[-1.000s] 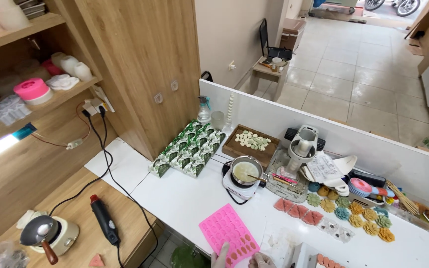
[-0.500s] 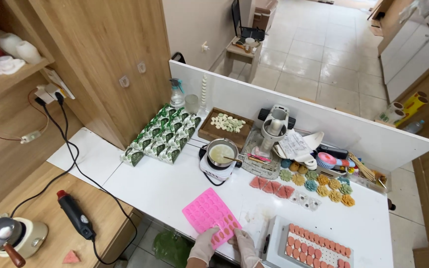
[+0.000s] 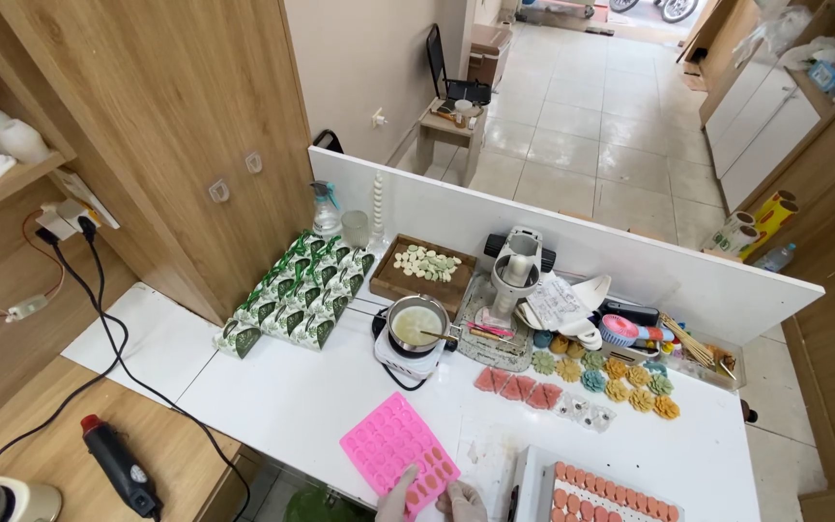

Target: Removing small heart-shaped wax pieces from a pink silicone mold and arranging them on a tray.

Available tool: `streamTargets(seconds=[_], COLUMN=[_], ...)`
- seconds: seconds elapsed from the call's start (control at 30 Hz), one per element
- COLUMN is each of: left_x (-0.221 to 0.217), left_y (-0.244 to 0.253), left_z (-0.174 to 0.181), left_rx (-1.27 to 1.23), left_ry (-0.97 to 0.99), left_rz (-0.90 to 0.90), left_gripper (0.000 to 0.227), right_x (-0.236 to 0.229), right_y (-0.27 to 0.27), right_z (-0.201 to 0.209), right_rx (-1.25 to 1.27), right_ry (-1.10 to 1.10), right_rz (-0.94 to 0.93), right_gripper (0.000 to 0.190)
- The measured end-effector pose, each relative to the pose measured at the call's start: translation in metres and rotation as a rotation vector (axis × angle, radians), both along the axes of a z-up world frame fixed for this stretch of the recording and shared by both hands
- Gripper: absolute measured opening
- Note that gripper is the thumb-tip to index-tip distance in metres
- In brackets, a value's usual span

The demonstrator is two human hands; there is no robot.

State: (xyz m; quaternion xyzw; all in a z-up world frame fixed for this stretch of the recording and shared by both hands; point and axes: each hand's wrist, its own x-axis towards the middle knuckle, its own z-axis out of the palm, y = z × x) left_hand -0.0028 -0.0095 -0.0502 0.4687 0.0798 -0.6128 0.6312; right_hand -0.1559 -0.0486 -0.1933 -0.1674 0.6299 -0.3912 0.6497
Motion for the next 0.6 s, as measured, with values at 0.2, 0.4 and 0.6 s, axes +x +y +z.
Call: streamTargets(seconds=[0.2,0.4,0.6], left_x=[-0.005,-0.024,-0.001], left_y=[0.008,0.005,0.001], left_z=[0.041,0.043,0.014], left_rx=[0.107,-0.247,0.021], left_ry=[-0.026,-0.055,-0.066], left_rz=[0.004,0.383,-0.048], left_gripper=[0.064,0.054,0.058], right_x=[0.012,0.108,0.163], right_y=[0.015,0.062,0.018], right_z=[0.062,0.301,0.1], right_rx=[-0.055,-0.47,-0.41], right_ry=[0.173,0.269,-0.306], right_rz=[-0.07,0.184,-0.688], right_gripper=[0.032,0.05,0.067])
